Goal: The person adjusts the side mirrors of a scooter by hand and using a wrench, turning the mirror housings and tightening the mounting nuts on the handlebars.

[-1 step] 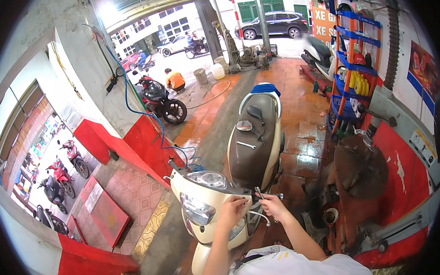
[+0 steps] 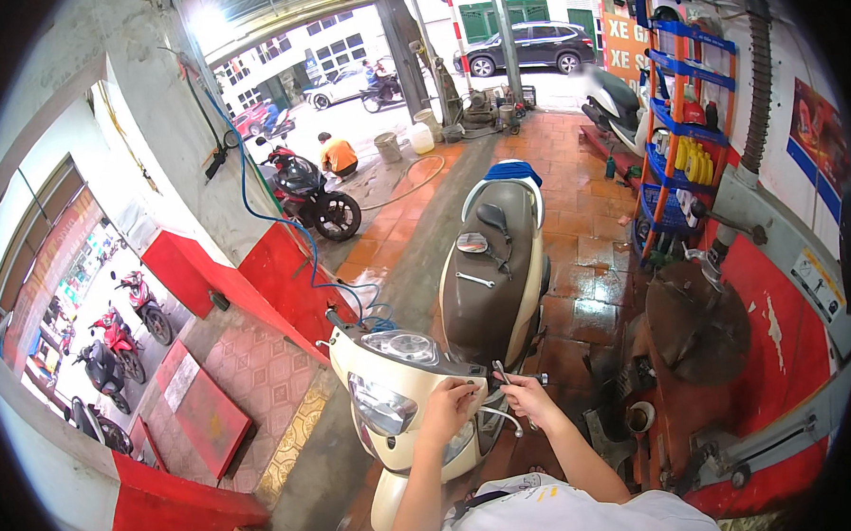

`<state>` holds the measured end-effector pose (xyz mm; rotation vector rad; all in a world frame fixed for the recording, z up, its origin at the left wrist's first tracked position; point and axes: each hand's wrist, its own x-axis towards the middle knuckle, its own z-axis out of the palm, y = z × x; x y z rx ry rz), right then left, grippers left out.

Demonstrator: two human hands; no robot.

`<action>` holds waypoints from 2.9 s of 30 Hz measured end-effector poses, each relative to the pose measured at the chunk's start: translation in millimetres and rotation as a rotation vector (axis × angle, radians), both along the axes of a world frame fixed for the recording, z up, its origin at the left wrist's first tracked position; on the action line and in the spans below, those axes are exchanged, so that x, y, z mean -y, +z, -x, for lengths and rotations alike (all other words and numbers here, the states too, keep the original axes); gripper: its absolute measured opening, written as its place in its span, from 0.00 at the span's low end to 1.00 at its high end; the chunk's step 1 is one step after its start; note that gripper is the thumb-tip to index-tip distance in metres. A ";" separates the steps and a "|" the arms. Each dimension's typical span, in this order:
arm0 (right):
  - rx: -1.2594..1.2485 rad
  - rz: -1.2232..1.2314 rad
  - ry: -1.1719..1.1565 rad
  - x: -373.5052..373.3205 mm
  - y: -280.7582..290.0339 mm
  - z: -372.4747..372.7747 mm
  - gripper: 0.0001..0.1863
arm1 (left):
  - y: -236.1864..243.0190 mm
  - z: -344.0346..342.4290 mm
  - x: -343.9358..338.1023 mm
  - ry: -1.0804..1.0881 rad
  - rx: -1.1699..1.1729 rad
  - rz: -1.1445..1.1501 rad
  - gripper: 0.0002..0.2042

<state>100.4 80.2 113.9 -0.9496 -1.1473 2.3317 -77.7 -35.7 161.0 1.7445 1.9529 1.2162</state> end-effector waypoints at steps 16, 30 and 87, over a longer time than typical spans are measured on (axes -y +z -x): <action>0.010 0.013 -0.006 0.8 9.8 -4.1 0.21 | 12.9 7.2 -1.9 -0.046 -0.002 0.000 0.14; 0.059 0.001 -0.001 5.9 13.7 5.6 0.23 | -1.2 18.5 7.2 -0.178 0.094 -0.026 0.16; -0.018 0.052 -0.039 2.5 -1.3 4.3 0.22 | 0.1 -10.2 5.1 0.151 0.123 -0.126 0.11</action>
